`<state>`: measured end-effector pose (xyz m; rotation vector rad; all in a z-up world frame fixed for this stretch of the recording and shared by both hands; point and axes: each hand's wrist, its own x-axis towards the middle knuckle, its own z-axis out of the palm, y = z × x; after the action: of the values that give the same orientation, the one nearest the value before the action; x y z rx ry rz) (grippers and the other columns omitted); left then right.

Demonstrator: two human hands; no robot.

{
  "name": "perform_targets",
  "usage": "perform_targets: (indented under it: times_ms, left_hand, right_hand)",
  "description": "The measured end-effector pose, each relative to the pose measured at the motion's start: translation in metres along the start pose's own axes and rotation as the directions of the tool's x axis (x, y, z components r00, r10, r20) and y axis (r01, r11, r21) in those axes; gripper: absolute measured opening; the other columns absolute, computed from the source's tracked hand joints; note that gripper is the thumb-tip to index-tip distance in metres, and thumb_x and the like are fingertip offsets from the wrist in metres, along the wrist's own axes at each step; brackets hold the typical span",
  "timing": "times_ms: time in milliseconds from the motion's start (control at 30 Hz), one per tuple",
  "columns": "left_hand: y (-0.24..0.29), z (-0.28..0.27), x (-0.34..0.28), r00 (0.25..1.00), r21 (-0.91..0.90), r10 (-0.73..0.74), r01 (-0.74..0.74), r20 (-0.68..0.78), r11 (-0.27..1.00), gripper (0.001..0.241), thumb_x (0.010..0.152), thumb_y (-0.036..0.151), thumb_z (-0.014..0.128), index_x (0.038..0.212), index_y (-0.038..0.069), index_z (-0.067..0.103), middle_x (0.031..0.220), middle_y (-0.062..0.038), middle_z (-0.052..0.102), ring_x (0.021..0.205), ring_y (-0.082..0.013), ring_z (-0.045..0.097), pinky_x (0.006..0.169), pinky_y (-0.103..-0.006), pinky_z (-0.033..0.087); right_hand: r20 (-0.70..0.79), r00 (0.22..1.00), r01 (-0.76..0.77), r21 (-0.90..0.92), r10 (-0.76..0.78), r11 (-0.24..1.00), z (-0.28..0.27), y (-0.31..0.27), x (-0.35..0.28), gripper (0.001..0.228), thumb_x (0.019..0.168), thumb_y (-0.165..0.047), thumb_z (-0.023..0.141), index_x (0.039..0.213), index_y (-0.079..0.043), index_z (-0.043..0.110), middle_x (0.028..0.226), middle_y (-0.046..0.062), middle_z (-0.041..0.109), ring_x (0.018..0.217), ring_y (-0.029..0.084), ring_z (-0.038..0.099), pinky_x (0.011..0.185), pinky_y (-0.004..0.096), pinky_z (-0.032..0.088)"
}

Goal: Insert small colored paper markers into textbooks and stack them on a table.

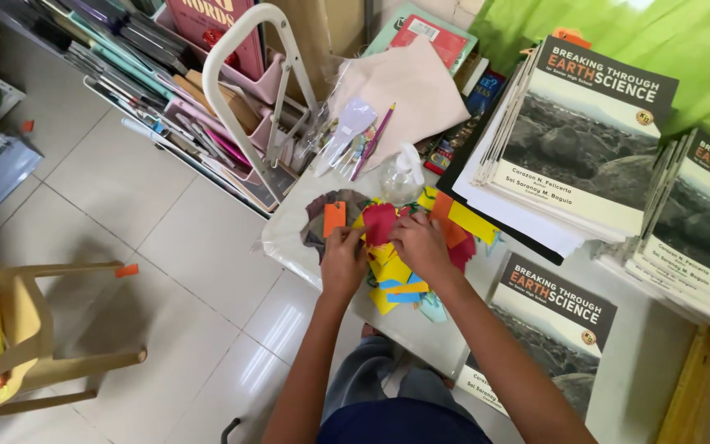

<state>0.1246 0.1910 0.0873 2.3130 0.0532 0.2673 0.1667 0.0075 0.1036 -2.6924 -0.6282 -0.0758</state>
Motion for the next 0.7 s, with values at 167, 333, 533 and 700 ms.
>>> perform_targets:
  times_ms: [167, 333, 533, 700]
  left_hand:
    - [0.012, -0.009, 0.011, 0.990, -0.035, 0.138, -0.139, -0.021, 0.990, 0.033, 0.080, 0.012, 0.078, 0.113, 0.014, 0.075, 0.112, -0.011, 0.063, 0.104, -0.0339, 0.061, 0.086, -0.0436, 0.052]
    - [0.022, 0.007, 0.021, 0.992, -0.294, 0.123, -0.129, -0.041, 0.947, 0.016, 0.090, 0.017, 0.079, 0.100, 0.007, 0.072, 0.094, -0.006, 0.067, 0.085, -0.0218, 0.062, 0.075, -0.0350, 0.051]
    - [0.079, 0.015, 0.022, 0.978, -0.651, 0.020, 0.123, 0.208, 0.749, 0.018, 0.093, 0.014, 0.078, 0.091, 0.001, 0.065, 0.074, 0.001, 0.057, 0.068, -0.0037, 0.051, 0.060, -0.0228, 0.045]
    - [0.128, 0.045, 0.004, 0.956, -0.664, 0.071, 0.144, 0.286, 0.734, 0.012, 0.095, 0.013, 0.073, 0.095, 0.001, 0.070, 0.072, 0.004, 0.058, 0.066, -0.0024, 0.049, 0.058, -0.0218, 0.042]
  right_hand:
    - [-0.116, 0.980, -0.082, 0.499, 0.160, 0.863, -0.003, 0.002, -0.007, 0.015, 0.091, -0.011, 0.074, 0.106, -0.011, 0.073, 0.106, 0.006, 0.072, 0.102, 0.024, 0.067, 0.089, 0.037, 0.053]
    - [-0.035, 0.909, -0.130, 0.924, 0.415, 0.361, -0.010, 0.014, -0.014, 0.018, 0.098, -0.007, 0.071, 0.116, -0.004, 0.066, 0.108, 0.007, 0.071, 0.098, 0.011, 0.067, 0.088, 0.026, 0.055]
    - [-0.013, 0.920, -0.074, 0.976, 0.391, 0.207, -0.036, 0.038, -0.059, 0.021, 0.097, 0.003, 0.068, 0.116, 0.001, 0.059, 0.113, 0.006, 0.071, 0.104, 0.009, 0.066, 0.090, 0.026, 0.055]
    - [-0.008, 0.884, -0.075, 0.985, 0.468, 0.158, -0.046, 0.069, -0.126, 0.024, 0.097, 0.002, 0.068, 0.117, -0.002, 0.057, 0.114, 0.007, 0.073, 0.101, 0.011, 0.069, 0.086, 0.028, 0.058]
